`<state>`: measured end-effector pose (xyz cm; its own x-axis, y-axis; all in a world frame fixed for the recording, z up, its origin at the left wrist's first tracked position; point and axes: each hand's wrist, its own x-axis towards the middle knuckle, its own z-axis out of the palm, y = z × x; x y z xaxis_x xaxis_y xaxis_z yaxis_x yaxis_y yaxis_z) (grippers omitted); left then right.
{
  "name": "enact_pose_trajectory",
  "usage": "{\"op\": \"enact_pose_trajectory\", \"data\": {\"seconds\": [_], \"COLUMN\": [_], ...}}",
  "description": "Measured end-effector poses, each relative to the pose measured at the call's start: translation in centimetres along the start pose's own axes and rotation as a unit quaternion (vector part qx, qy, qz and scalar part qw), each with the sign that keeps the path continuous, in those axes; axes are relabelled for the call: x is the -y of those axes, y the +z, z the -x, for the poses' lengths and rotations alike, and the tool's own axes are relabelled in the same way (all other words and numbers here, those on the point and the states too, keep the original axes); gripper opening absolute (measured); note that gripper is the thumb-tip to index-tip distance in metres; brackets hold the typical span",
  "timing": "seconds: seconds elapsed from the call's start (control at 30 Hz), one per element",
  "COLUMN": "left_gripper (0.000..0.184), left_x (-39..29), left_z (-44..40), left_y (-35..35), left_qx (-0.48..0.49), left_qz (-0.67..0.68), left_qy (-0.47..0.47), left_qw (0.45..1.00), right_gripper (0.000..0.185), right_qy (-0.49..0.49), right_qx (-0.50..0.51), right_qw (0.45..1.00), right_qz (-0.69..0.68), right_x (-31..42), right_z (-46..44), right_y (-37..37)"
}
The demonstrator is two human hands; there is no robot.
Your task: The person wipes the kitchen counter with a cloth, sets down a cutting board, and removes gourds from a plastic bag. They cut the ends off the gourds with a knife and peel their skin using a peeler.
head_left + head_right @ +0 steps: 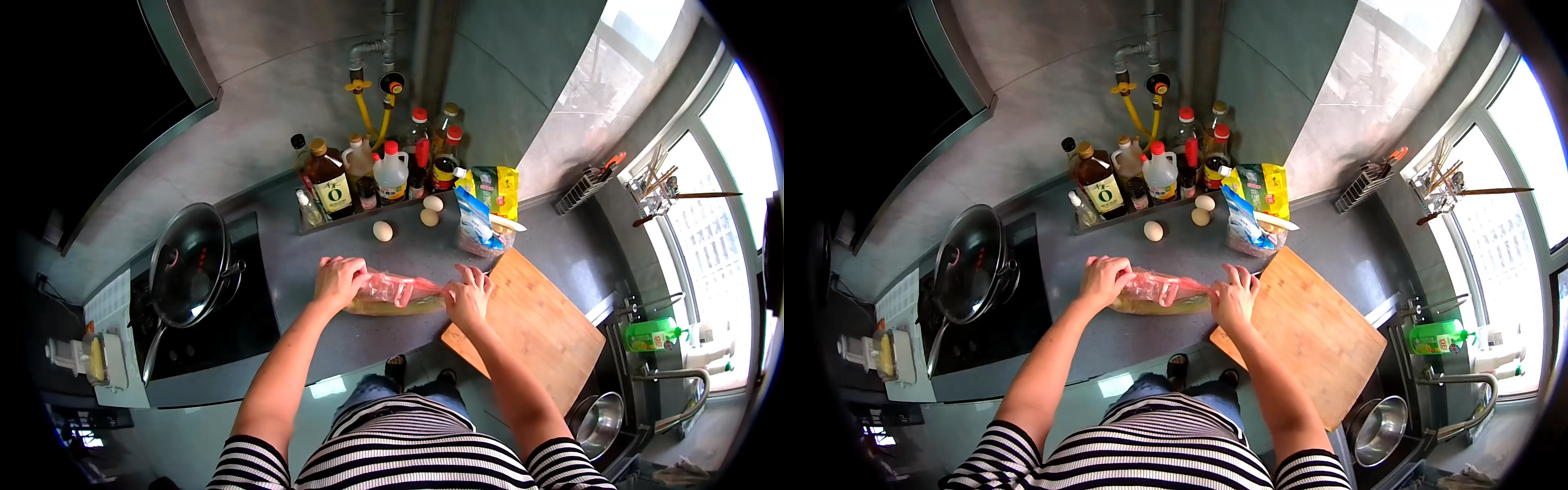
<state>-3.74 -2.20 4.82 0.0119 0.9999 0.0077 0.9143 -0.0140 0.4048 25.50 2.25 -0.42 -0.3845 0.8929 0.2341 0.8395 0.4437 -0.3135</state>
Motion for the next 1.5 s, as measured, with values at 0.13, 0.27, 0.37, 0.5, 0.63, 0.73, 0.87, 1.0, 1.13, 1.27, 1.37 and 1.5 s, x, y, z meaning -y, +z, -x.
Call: {"op": "enact_pose_trajectory", "data": {"seconds": [0.13,0.27,0.37,0.5,0.63,0.73,0.87,1.0,1.13,1.27,1.37,1.5], "left_gripper": [0.054,0.029,0.008,0.02,0.036,0.041,0.015,0.029,0.024,0.021,0.047,0.088], "left_x": [-2.1,-2.9,-1.1,1.4,-0.3,-2.2,-3.4,-2.0,-0.7,-0.7,-1.8,-1.1], "left_z": [0.1,0.2,0.4,1.2,2.3,2.0,2.6,2.9,2.9,3.3,3.9,3.7], "left_y": [2.0,3.0,2.5,0.1,0.3,1.1,-0.7,0.5,1.5,0.8,-0.2,-0.2], "left_qx": [-0.058,0.059,0.025,-0.003,-0.1,-0.09,0.137,0.129,0.044,0.139,0.067,0.075], "left_qz": [0.062,0.043,0.06,0.05,0.061,0.016,-0.003,0.002,-0.098,-0.163,-0.221,-0.231], "left_qy": [0.133,0.146,0.138,0.029,0.106,0.213,0.168,0.137,0.137,0.118,0.095,-0.017], "left_qw": [0.988,0.987,0.988,0.998,0.987,0.973,0.976,0.982,0.985,0.97,0.968,0.97], "right_gripper": [0.039,0.032,0.016,0.024,0.035,0.034,0.041,0.038,0.039,0.048,0.046,0.046], "right_qy": [-0.011,-0.064,-0.051,0.077,-0.082,-0.184,-0.224,-0.258,-0.241,-0.051,-0.147,-0.274], "right_qx": [0.045,0.103,0.143,0.073,-0.004,0.032,0.357,0.266,0.131,0.289,0.203,0.197], "right_qw": [0.993,0.982,0.984,0.989,0.994,0.975,0.907,0.929,0.959,0.954,0.963,0.936], "right_qz": [-0.113,-0.141,-0.096,-0.104,-0.077,-0.12,-0.001,-0.024,-0.077,0.064,0.095,0.1], "right_x": [2.2,3.9,1.7,-1.4,2.2,5.2,4.5,4.1,4.0,5.5,5.5,4.4], "right_z": [-1.6,-2.8,-3.3,-3.0,-3.3,-3.5,-3.8,-3.1,-2.4,-2.5,-1.9,-1.7], "right_y": [-0.2,0.4,1.6,0.9,-1.9,-2.6,-0.7,-1.8,-0.8,-0.5,-1.0,-1.2]}}
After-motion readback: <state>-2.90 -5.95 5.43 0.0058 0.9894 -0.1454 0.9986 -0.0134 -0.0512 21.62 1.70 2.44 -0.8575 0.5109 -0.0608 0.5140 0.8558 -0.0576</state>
